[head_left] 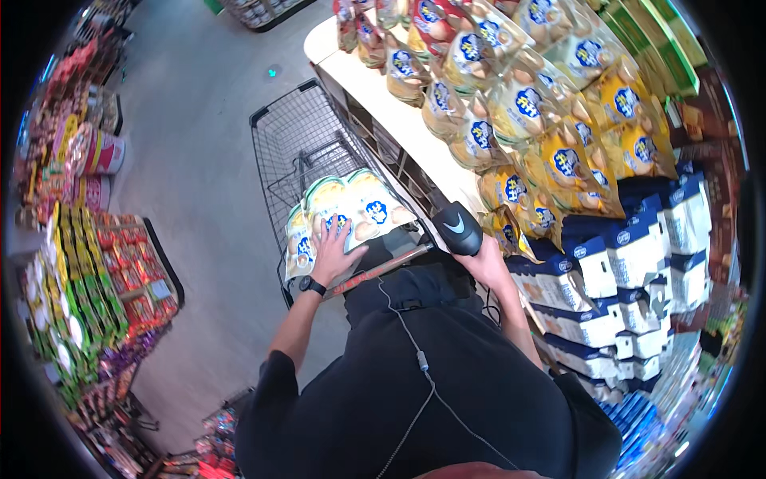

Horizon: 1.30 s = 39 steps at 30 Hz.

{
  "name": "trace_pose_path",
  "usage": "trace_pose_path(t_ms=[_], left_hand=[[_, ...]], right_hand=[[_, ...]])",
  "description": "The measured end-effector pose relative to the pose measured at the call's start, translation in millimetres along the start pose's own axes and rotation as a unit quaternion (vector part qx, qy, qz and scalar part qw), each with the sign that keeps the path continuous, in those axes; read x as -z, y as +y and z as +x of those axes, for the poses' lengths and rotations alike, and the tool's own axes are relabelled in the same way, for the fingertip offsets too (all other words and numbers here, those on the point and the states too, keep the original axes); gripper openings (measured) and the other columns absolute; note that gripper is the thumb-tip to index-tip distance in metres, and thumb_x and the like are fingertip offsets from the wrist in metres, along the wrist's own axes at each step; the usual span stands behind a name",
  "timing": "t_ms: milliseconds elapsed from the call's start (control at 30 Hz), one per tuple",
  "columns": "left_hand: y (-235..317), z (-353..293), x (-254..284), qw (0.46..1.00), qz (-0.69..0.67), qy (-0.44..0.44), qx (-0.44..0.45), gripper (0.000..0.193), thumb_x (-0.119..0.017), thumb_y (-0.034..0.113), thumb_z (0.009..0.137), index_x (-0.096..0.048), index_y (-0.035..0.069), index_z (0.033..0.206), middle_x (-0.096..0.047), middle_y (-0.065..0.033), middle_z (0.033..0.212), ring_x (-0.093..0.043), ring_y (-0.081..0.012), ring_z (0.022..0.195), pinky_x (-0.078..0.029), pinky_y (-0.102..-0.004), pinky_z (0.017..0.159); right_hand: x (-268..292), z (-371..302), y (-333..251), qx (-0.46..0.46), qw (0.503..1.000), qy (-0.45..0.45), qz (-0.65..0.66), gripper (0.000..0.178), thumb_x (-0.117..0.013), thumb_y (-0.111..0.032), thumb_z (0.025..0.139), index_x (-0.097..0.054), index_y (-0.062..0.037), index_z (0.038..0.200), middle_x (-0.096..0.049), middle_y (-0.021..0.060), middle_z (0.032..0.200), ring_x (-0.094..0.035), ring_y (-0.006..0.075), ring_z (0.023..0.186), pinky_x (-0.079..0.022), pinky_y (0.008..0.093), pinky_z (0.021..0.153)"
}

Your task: The person picks bags of snacks from store shelves, scans each bag with a handheld barcode scanner, and places them into a shopping cart. The person then pushes the shopping cart along the aisle and picks, scans, and places more snack bags into the cart.

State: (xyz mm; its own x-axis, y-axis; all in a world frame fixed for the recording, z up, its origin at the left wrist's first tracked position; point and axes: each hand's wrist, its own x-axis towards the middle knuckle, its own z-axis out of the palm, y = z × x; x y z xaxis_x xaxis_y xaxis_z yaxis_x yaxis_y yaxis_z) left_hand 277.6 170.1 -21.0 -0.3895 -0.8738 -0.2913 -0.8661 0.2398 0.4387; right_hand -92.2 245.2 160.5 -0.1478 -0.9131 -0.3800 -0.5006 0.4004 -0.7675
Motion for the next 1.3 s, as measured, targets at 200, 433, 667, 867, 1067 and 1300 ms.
trace_pose_path(t_ms=[200,433,667,867,1067,1300], left_hand=[[103.3,70.4,51.2,0.954,-0.202,0.2,-0.096,0.048,-0.073,0.026,0.101,-0.062,-0.001,0.139,-0.063,-0.0267,0.142,-0.062,-0.0403,0.132,-0.049,-0.0404,0.11],[282.7,198.0,77.6,0.975,-0.187,-0.018,-0.119,0.067,-0.063,0.062,0.1,-0.078,-0.003,0.095,-0.076,-0.0186,0.079,-0.077,-0.0372,0.077,-0.06,-0.0454,0.076],[348.8,289.8,21.5,0.935,-0.305,-0.172,0.051,0.084,-0.061,0.07,0.096,-0.075,-0.012,0.087,-0.075,-0.0197,0.074,-0.076,-0.0352,0.066,-0.063,-0.047,0.08],[337.2,287.8,-16.4,0.978,-0.203,-0.05,-0.006,0.039,-0.058,0.026,0.094,-0.074,-0.007,0.107,-0.073,-0.0351,0.108,-0.071,-0.0492,0.105,-0.056,-0.0538,0.097],[297.4,231.0,13.6,0.927,-0.277,0.09,-0.237,0.031,-0.063,0.02,0.091,-0.074,-0.007,0.1,-0.06,-0.0362,0.142,-0.066,-0.0476,0.122,-0.054,-0.0472,0.105],[192.8,177.8,94.4,0.814,-0.578,-0.034,-0.049,0.02,-0.064,0.015,0.094,-0.074,-0.002,0.094,-0.068,0.0,0.083,-0.063,-0.0088,0.072,-0.051,-0.0247,0.065]], right_hand=[[9.8,-16.0,15.9,-0.004,0.996,0.061,0.059,0.038,-0.083,-0.007,0.08,-0.071,0.0032,0.115,-0.078,0.023,0.103,-0.077,0.0347,0.101,-0.058,0.0413,0.091],[13.5,-33.5,44.1,-0.013,0.993,0.081,0.086,0.043,-0.084,-0.011,0.078,-0.072,0.0013,0.118,-0.077,0.0244,0.105,-0.076,0.0385,0.103,-0.057,0.0428,0.093],[33.4,-46.2,52.3,-0.043,0.987,0.11,0.113,0.043,-0.085,-0.01,0.078,-0.072,0.0036,0.117,-0.077,0.025,0.108,-0.075,0.0397,0.109,-0.057,0.0433,0.096],[36.1,-50.8,82.2,-0.032,0.981,0.136,0.137,0.049,-0.086,-0.009,0.076,-0.07,0.0047,0.121,-0.077,0.0258,0.111,-0.074,0.0395,0.111,-0.057,0.0436,0.097],[41.6,-43.0,90.0,-0.009,0.984,0.109,0.138,0.049,-0.084,-0.009,0.076,-0.07,0.0058,0.121,-0.077,0.0257,0.11,-0.075,0.0392,0.11,-0.057,0.0435,0.097],[47.2,-39.9,84.6,0.025,0.973,0.121,0.195,0.04,-0.088,-0.01,0.082,-0.073,0.0045,0.116,-0.08,0.0162,0.105,-0.075,0.0204,0.097,-0.057,0.0372,0.091]])
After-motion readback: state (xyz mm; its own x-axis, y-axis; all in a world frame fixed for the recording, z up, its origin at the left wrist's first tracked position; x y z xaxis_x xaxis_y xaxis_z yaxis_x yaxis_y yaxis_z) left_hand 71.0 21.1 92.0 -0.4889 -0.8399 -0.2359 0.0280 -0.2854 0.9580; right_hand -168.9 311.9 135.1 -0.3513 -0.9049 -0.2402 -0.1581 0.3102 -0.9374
